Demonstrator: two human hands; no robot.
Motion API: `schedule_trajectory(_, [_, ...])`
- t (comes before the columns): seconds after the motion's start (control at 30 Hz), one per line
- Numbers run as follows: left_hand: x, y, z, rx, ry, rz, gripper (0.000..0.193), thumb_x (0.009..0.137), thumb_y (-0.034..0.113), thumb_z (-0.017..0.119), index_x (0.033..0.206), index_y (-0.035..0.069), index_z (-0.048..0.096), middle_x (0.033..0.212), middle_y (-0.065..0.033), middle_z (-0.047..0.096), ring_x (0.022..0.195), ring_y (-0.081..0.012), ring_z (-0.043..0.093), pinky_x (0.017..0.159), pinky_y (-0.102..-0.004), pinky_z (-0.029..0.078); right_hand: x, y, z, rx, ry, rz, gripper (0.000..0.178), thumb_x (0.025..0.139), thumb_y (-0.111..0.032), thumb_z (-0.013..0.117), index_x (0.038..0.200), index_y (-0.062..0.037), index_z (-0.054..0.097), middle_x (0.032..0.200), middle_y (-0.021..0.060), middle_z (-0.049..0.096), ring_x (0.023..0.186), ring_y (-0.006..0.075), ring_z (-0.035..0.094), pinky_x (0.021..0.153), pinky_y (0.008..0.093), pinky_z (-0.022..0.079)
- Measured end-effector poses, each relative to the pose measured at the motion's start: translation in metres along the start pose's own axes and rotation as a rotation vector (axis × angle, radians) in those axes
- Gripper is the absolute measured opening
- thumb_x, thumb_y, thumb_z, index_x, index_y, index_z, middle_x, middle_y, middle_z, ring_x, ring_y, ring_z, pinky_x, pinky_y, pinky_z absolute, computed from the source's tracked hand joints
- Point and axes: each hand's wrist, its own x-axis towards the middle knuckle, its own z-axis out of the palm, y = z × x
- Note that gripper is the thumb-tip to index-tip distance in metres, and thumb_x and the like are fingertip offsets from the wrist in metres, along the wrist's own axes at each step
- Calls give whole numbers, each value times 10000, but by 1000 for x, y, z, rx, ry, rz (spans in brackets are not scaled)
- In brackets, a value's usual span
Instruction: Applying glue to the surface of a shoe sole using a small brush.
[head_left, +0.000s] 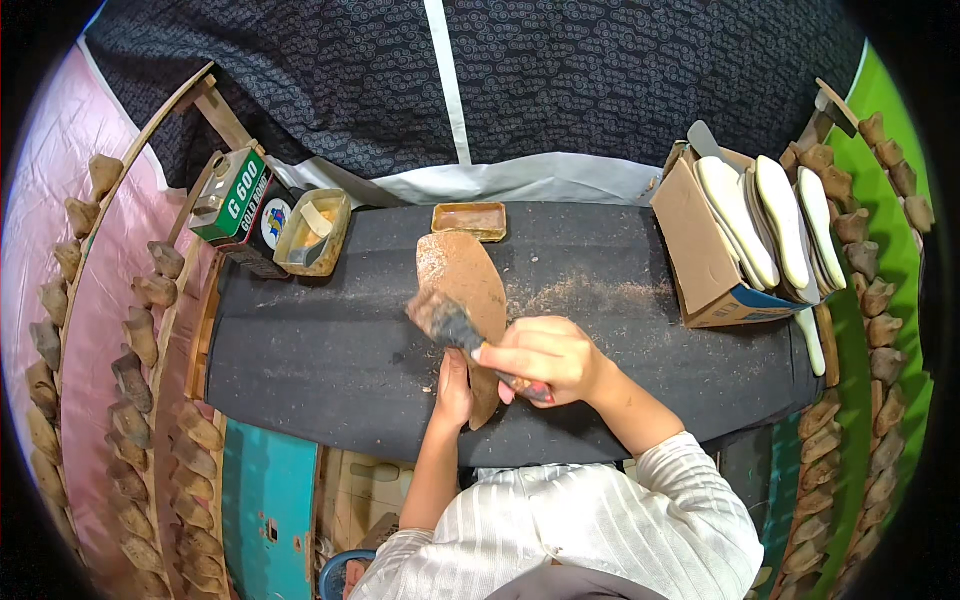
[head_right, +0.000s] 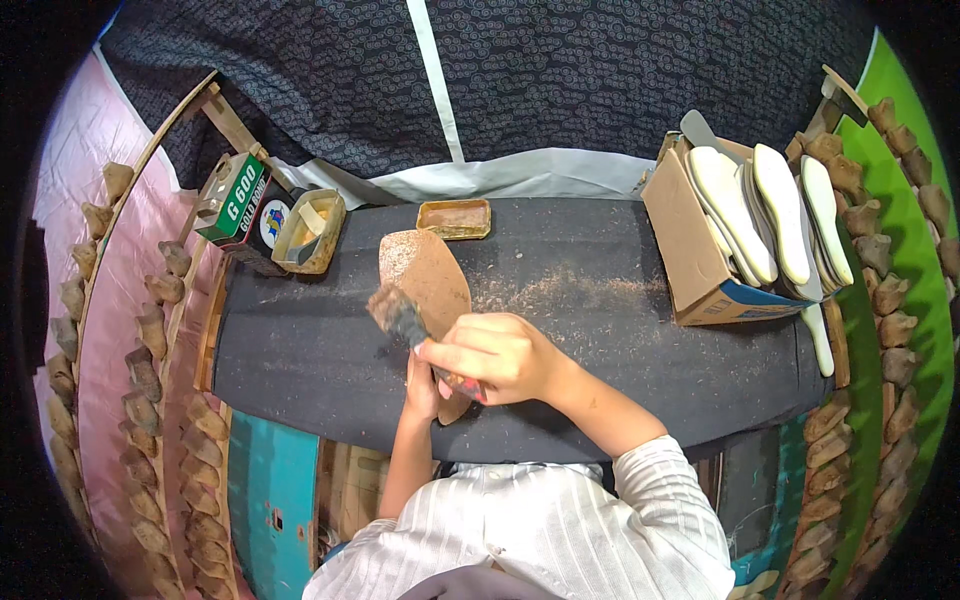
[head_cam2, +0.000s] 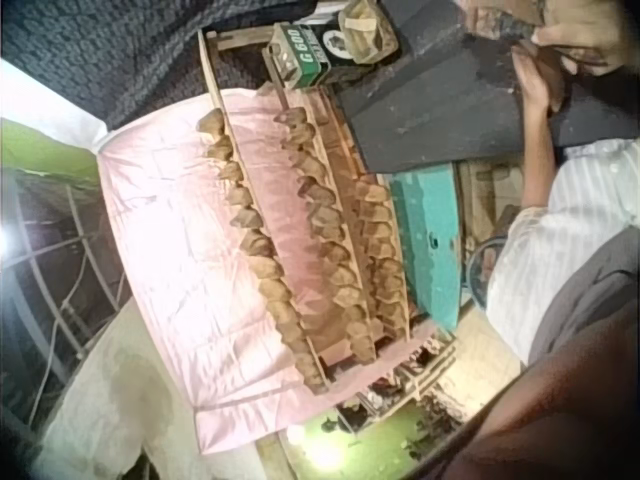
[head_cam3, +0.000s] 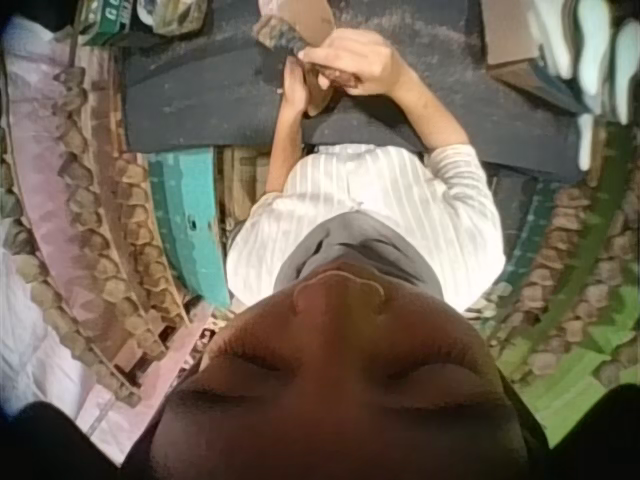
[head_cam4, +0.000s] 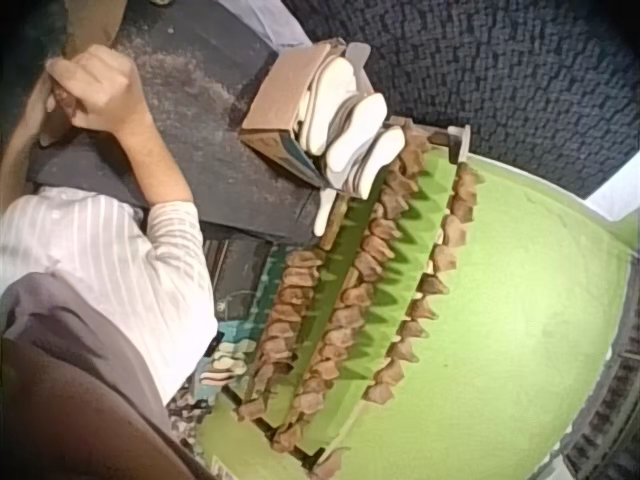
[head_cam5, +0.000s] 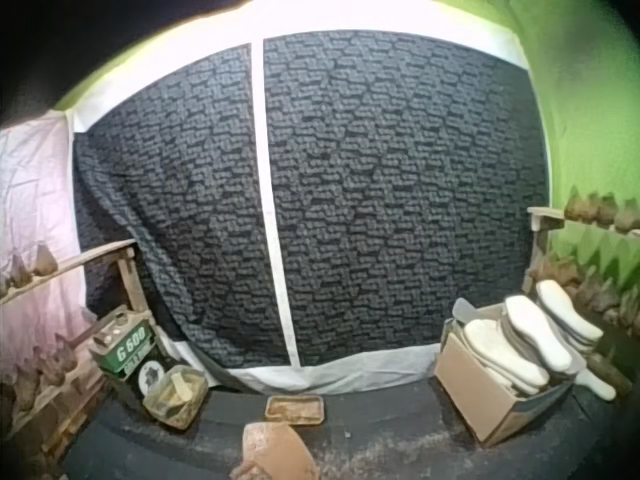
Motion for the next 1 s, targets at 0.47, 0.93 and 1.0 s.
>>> schedule_trajectory(0.47, [5,1,-2,-68,-44,-20,576,958,492,214,1084,-18,450,952,-157,561,689,-237,572,617,-352,503,-11,1,-9,139,22,126,297,762,-199,691,914,51,637,667,115,629,526,223,583,474,301,461])
schedule_trajectory(0.93, [6,17,8,-334,-257,-125,655,931,552,175,1153,-22,399,896,-174,557,695,-239,570,602,-368,514,-8,5,-15,-61,80,85,445,565,-45,737,990,15,617,641,69,560,529,212,547,486,308,442])
schedule_trajectory(1.0, [4,23,13,-308,-232,-145,656,931,554,176,1154,-21,399,899,-173,557,698,-239,569,605,-369,514,-9,8,-11,-91,61,79,438,572,-51,736,988,15,615,641,64,557,529,211,546,485,308,440])
